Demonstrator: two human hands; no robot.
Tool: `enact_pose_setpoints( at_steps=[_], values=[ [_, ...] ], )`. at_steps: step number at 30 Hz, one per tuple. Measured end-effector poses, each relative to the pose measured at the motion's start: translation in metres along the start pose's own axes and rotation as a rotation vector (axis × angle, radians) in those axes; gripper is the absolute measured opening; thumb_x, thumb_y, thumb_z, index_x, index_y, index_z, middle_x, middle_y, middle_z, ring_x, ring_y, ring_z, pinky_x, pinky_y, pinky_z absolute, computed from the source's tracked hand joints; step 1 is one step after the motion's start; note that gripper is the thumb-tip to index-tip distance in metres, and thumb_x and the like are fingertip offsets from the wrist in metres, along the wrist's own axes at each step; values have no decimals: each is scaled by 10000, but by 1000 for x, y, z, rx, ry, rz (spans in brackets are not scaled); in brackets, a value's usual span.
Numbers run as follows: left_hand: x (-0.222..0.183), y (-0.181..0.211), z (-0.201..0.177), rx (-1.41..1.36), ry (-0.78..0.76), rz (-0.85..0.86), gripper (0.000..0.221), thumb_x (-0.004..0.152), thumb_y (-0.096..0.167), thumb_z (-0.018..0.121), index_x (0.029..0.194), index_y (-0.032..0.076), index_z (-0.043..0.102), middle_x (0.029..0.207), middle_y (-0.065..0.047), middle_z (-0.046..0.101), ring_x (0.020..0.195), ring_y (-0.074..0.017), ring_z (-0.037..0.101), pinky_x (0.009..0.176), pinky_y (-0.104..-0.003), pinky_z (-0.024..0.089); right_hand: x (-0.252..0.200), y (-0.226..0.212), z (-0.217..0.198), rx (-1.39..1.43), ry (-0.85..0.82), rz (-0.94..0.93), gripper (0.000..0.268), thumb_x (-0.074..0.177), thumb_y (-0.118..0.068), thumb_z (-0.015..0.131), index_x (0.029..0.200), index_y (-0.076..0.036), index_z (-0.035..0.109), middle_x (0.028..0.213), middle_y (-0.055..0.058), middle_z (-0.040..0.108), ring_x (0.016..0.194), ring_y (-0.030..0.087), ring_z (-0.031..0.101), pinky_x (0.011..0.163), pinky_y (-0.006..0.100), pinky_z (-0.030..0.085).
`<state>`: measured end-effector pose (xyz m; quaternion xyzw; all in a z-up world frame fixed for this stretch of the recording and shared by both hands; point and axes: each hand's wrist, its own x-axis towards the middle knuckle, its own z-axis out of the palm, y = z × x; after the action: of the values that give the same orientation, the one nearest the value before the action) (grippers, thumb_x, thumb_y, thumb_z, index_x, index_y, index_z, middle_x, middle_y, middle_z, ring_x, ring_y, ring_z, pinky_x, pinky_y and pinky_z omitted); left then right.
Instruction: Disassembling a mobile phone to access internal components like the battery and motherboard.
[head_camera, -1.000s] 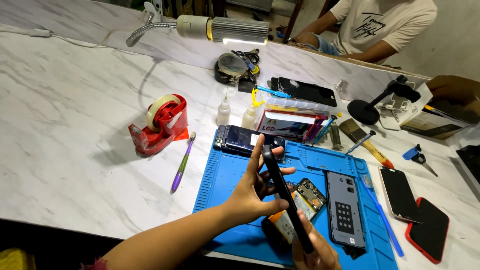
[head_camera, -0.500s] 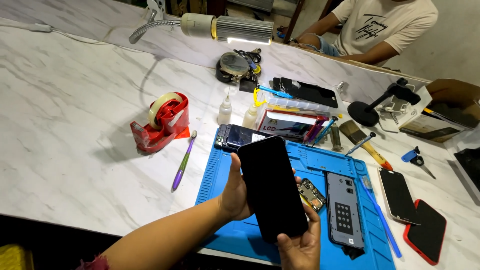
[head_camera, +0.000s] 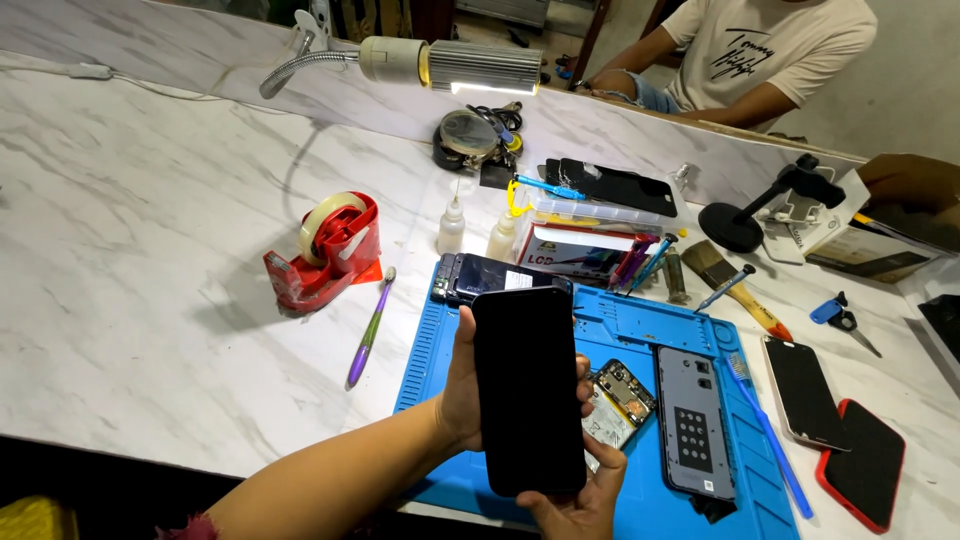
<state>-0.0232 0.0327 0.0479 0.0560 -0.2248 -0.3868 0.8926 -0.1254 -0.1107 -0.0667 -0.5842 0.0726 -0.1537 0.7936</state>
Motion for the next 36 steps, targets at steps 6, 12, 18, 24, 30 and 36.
enact_pose_setpoints(
  at_steps=[6, 12, 18, 24, 30, 36],
  values=[
    [0, 4, -6, 11, 20, -83, 1079, 739, 868, 533, 1562, 180, 411, 1220, -197, 609, 1162, -374, 616, 1134, -534, 452, -3, -1, 3, -38, 93, 15, 1030, 503, -213, 928, 1385, -161, 398, 1571, 274, 491, 1455, 302, 509, 971, 408, 594],
    [1, 0, -5, 154, 5, -167, 1139, 647, 977, 392, 1190, -1, 605, 1111, -171, 619, 1070, -293, 619, 1080, -415, 466, -6, 8, -1, -72, 91, -17, 1028, 493, -252, 929, 1370, -150, 403, 1521, 278, 527, 1517, 314, 442, 1010, 430, 579],
    [-1, 1, -10, 157, -16, -195, 1153, 654, 966, 408, 1242, -8, 595, 1150, -182, 642, 1122, -279, 625, 1073, -404, 483, 1, 21, -13, -151, 47, -98, 1045, 495, -330, 949, 1351, -143, 381, 1528, 304, 470, 1481, 326, 460, 977, 414, 598],
    [-1, 2, -17, 103, 123, -218, 1238, 617, 973, 457, 1306, -47, 585, 1192, -245, 651, 1148, -338, 654, 1105, -452, 493, -1, 8, -3, 11, 47, -6, 1035, 523, -208, 936, 1393, -151, 379, 1478, 297, 585, 1504, 319, 459, 1078, 440, 523],
    [-1, 0, -12, 141, -72, -225, 1204, 670, 981, 360, 1316, -7, 599, 1147, -173, 613, 1126, -277, 576, 1070, -406, 451, -7, 20, -2, -67, 55, -145, 1000, 511, -339, 946, 1331, -151, 405, 1435, 315, 526, 1493, 357, 439, 1002, 456, 567],
    [-1, -2, -9, 133, -112, -240, 1207, 665, 980, 342, 1301, -15, 594, 1115, -158, 599, 1096, -244, 560, 1042, -377, 455, -10, 25, -6, -28, 0, -214, 981, 561, -377, 958, 1329, -170, 383, 1541, 336, 423, 1472, 367, 449, 1040, 457, 538]
  ],
)
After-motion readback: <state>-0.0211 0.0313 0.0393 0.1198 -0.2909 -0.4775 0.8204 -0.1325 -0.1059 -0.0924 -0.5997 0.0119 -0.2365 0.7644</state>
